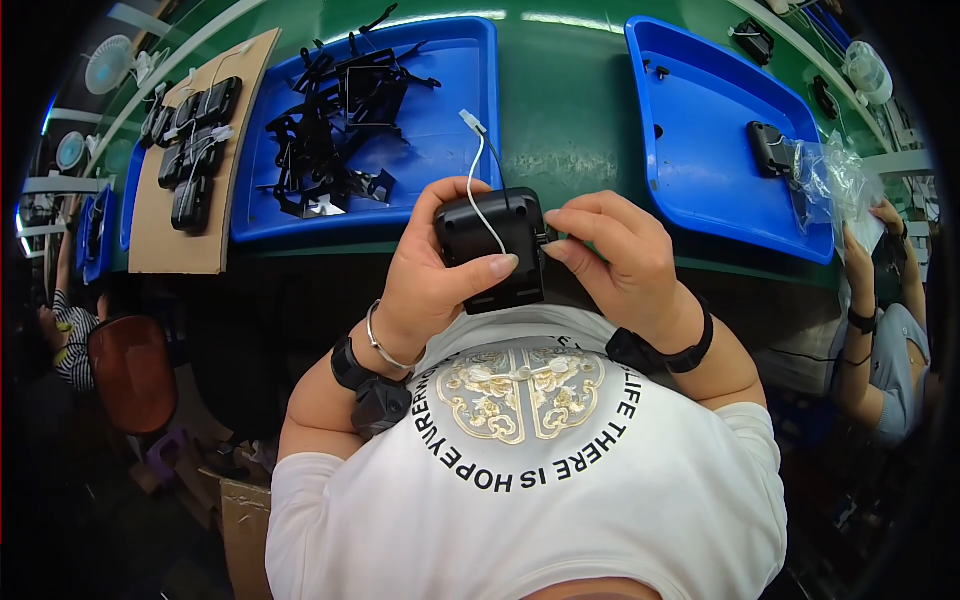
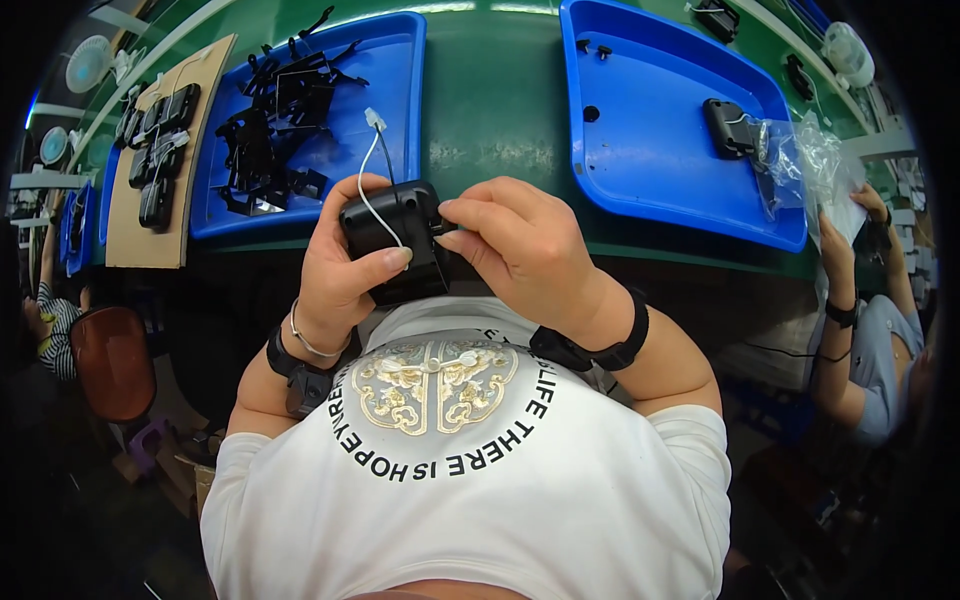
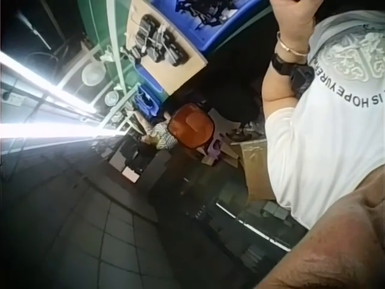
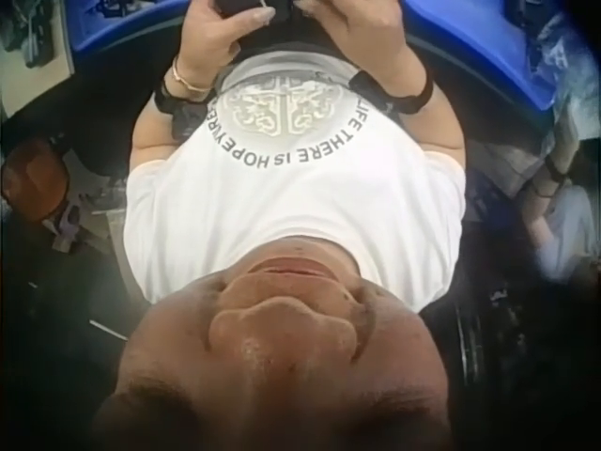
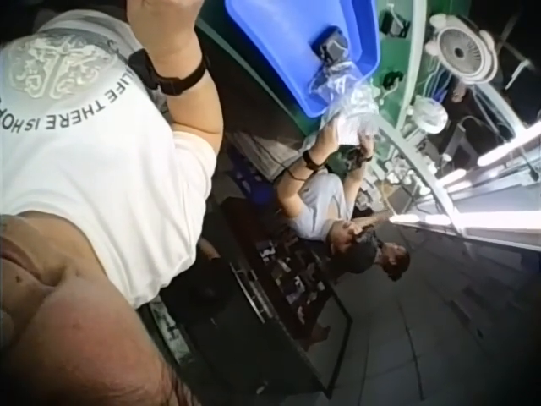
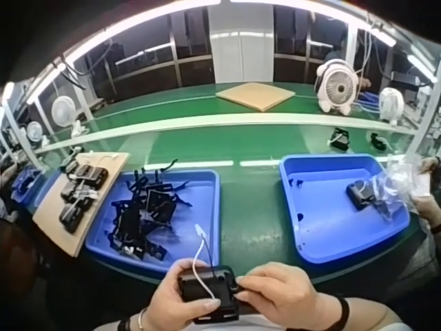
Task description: Assembling small black electronic devices by connecting wires and housing parts at a factory workstation.
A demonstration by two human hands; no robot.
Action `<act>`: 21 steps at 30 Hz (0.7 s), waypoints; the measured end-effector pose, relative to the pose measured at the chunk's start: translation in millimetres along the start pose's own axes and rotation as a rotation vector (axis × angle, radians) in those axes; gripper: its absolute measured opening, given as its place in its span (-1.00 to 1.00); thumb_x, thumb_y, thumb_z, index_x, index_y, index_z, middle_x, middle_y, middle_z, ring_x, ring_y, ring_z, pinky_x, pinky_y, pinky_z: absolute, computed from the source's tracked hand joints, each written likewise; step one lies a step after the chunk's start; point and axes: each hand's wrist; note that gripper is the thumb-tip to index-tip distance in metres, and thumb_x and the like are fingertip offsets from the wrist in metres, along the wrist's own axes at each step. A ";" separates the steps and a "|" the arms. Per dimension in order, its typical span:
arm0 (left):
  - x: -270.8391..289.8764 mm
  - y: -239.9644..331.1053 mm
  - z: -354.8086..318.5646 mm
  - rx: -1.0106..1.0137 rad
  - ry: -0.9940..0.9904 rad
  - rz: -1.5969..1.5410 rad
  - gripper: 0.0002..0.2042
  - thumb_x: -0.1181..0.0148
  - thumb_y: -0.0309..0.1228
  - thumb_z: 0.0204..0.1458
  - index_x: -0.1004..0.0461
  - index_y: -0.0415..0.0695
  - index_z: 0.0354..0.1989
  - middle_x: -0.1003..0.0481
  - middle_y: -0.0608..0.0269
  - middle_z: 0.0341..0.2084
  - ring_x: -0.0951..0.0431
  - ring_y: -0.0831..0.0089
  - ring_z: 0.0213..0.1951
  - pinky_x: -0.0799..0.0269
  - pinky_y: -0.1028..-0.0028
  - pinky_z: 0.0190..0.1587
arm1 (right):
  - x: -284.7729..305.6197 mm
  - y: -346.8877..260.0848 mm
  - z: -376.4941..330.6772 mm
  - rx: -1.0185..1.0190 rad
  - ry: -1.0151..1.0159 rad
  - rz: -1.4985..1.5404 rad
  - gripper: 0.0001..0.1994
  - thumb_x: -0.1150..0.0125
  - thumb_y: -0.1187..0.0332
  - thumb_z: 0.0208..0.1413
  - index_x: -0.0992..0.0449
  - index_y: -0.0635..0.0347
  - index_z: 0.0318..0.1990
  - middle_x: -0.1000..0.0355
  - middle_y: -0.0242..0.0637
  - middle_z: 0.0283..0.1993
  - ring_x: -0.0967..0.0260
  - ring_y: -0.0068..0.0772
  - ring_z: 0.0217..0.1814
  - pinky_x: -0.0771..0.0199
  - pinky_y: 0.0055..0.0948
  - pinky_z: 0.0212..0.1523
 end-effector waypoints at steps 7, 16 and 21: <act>0.7 -3.1 -0.1 -0.091 0.009 0.142 -0.46 -0.26 -0.61 -0.18 -0.16 -0.13 0.01 -0.37 0.24 -0.20 -0.41 0.55 -0.18 -0.38 0.55 -0.11 | -4.3 6.5 -4.6 -0.164 -0.107 0.041 -0.85 -0.10 0.38 0.09 -0.42 0.30 -0.42 -0.32 -0.27 -0.51 -0.27 -0.43 -0.54 -0.23 -0.52 -0.58; -5.2 -2.8 -1.0 -0.002 0.052 -0.019 -0.47 -0.25 -0.63 -0.19 -0.18 -0.13 -0.01 -0.39 0.23 -0.23 -0.43 0.51 -0.19 -0.40 0.52 -0.12 | -13.9 -1.6 -9.0 -0.499 0.031 0.439 -0.84 -0.05 0.36 0.14 -0.38 0.30 -0.31 -0.33 -0.34 -0.49 -0.27 -0.57 -0.48 -0.26 -0.58 -0.48; -3.2 -3.7 0.0 0.002 0.073 -0.087 -0.47 -0.24 -0.64 -0.19 -0.18 -0.13 -0.01 -0.40 0.20 -0.23 -0.44 0.50 -0.19 -0.41 0.50 -0.12 | -2.2 -9.8 -2.6 -0.223 -0.010 0.225 -0.85 -0.12 0.42 0.07 -0.40 0.33 -0.27 -0.39 -0.28 -0.45 -0.33 -0.49 -0.49 -0.31 -0.54 -0.49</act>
Point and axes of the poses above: each hand's wrist, its own z-axis towards the middle knuckle, its own x-axis out of the back of the hand, y = z × x
